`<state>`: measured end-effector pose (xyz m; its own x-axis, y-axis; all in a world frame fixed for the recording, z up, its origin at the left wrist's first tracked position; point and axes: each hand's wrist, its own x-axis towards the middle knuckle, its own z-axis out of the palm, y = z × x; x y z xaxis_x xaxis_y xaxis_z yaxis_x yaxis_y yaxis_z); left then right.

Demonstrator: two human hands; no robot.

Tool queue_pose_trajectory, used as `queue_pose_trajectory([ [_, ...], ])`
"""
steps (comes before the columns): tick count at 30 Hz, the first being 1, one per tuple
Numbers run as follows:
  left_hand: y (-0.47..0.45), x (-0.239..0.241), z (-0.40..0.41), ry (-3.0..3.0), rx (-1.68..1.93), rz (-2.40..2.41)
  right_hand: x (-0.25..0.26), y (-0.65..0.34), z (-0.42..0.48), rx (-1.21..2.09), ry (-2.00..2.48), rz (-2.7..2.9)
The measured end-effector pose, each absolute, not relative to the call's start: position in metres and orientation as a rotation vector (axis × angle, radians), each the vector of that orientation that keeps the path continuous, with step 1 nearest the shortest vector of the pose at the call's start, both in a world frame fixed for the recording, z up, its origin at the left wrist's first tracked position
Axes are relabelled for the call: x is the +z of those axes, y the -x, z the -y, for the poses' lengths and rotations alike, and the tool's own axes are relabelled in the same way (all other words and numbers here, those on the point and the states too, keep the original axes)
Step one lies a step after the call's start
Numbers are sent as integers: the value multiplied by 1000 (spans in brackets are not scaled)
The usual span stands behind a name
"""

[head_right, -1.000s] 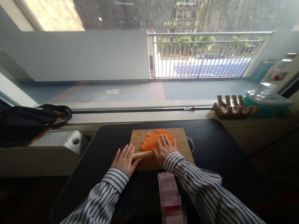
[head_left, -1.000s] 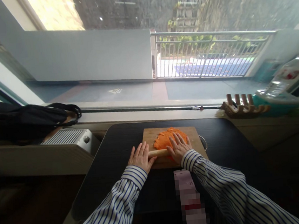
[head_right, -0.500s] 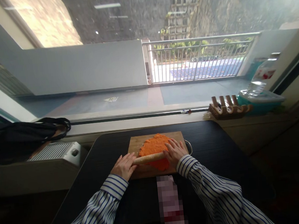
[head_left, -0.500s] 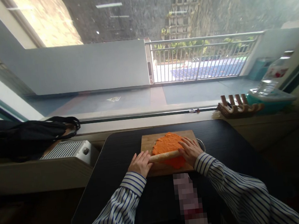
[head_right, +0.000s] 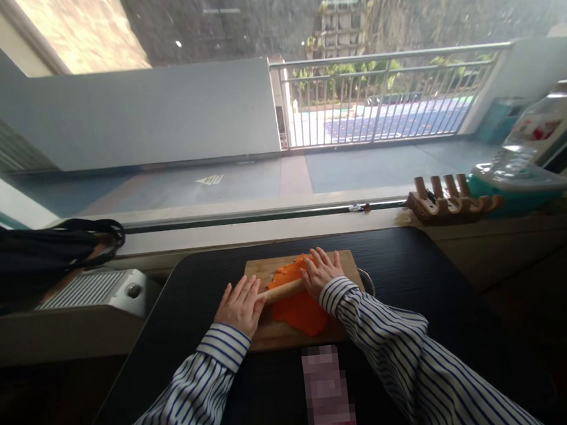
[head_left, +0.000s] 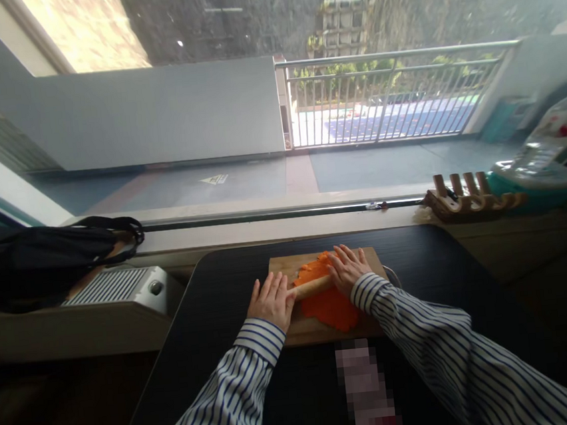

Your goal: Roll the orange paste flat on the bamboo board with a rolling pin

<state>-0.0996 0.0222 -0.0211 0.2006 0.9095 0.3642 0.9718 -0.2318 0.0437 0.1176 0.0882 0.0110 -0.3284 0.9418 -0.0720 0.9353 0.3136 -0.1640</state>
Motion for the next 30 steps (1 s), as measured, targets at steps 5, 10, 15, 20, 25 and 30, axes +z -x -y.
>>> queue_pose_trajectory([
  [5, 101, -9, -45, 2250, -415, 1956, 14, -106, -115, 288, 1816, 2511],
  [10, 103, -1, -70, 2189, -408, 2165, 14, -95, -141, 353, 1850, 2503],
  [15, 107, 4, -94, 2104, -439, 2324, 16, -85, -165, 373, 1801, 2499],
  [20, 108, 5, -98, 2069, -404, 2419, 17, -84, -172, 397, 1737, 2515],
  [25, 108, 6, -89, 2172, -254, 2457, 14, -92, -154, 357, 1709, 2534],
  [30, 110, 7, -98, 2139, -286, 2503, 17, -89, -155, 377, 1742, 2509],
])
